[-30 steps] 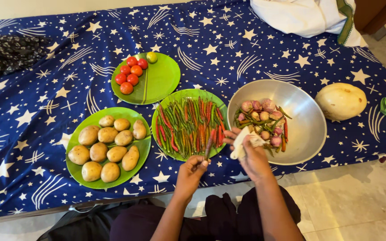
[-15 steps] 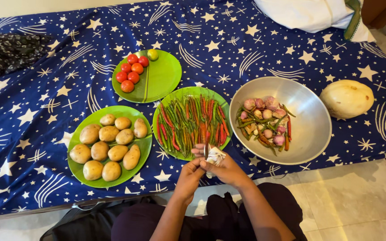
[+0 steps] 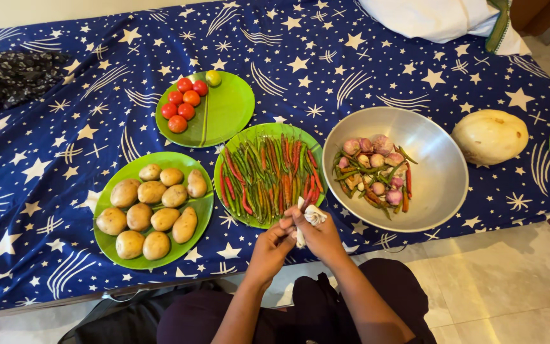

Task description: The person sorts and cleans green chilis by hand, moving them from one plate to another and occasionally wiping them with a cloth while seated near a bed.

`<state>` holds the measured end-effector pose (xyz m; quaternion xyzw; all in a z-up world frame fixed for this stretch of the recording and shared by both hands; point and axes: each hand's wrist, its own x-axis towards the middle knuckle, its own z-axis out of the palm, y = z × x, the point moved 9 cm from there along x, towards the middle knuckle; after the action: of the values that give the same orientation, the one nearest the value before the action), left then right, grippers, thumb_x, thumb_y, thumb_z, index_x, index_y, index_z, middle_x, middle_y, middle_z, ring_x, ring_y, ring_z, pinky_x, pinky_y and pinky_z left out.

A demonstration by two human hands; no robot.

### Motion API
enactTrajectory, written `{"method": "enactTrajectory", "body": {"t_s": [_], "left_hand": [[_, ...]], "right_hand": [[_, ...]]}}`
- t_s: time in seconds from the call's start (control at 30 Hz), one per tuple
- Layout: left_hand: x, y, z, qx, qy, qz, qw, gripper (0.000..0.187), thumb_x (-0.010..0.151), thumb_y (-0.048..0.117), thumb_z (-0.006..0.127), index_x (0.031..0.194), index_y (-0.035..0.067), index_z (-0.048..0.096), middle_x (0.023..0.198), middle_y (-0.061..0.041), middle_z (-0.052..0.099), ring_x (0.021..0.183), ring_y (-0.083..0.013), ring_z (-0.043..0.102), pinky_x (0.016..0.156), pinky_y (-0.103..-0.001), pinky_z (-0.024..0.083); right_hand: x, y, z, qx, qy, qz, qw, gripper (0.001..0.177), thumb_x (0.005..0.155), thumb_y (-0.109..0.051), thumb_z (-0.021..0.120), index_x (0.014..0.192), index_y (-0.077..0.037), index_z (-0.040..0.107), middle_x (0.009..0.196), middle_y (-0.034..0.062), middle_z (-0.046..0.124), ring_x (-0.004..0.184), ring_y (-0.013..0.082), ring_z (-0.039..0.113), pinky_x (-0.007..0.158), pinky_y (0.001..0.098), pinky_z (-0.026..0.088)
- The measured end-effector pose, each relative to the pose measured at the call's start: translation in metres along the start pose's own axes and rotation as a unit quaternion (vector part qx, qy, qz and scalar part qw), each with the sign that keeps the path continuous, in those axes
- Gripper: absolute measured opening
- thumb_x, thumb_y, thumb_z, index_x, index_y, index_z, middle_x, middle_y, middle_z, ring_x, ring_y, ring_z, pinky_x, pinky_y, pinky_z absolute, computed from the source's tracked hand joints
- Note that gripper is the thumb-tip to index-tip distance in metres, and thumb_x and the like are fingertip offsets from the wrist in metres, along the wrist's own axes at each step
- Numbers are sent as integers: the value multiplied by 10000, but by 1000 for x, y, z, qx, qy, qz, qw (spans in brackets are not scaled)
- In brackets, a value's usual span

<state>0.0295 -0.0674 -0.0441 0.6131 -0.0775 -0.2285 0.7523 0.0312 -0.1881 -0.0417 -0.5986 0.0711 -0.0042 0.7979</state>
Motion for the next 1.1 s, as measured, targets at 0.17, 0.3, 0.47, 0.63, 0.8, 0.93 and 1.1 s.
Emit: {"method": "enactTrajectory", "body": {"t_s": [0.17,0.3,0.47,0.63,0.8,0.93,1.1], "left_hand": [[-2,16,8,2,-20,11,1000,263,936,87,664,1190,25,699,1125,12,615,969,-72,554,877,-243,447],[-1,10,6,36,-16,24,999,155,953,109,707,1011,-34,717,1002,-6,577,925,-101,547,847,-262,451],[-1,8,4,83,-21,25,996,150,943,124,726,952,-25,726,918,-1,535,831,-116,493,750,-270,407],[-4,25,9,120,-43,62,990,152,943,147,716,954,4,766,892,-10,578,845,-111,541,764,-252,424],[-5,35,7,154,-42,71,985,140,938,145,718,949,25,790,877,-12,603,833,-121,568,760,-261,439],[-14,39,-1,214,-22,74,974,114,902,127,731,932,40,799,862,-27,622,812,-151,581,735,-290,445],[-30,43,-31,308,112,100,939,108,854,147,770,915,61,797,825,-77,662,702,-188,642,661,-321,502]], "right_hand": [[1,-7,-9,14,30,-6,999,403,995,-381,610,1095,4,675,852,93,751,807,175,729,730,301,580],[1,-15,-10,42,48,-8,998,394,993,-402,610,1062,-14,641,802,89,715,845,214,750,785,344,607],[1,-19,-17,63,67,4,996,383,989,-406,599,1067,-32,616,805,102,716,854,242,754,764,365,602],[5,-18,-32,85,102,-6,991,371,959,-397,612,1079,-46,601,828,99,722,871,278,753,704,392,581],[10,-17,-38,122,81,-56,988,382,1007,-384,599,1106,-14,605,889,130,740,935,281,762,818,380,602],[8,-13,-48,144,110,-34,983,391,1041,-394,545,1136,-18,596,924,155,766,953,255,745,873,360,570],[-2,-38,-108,190,202,-60,959,323,1046,-355,530,1125,-45,573,931,112,740,921,245,718,826,369,567]]}}
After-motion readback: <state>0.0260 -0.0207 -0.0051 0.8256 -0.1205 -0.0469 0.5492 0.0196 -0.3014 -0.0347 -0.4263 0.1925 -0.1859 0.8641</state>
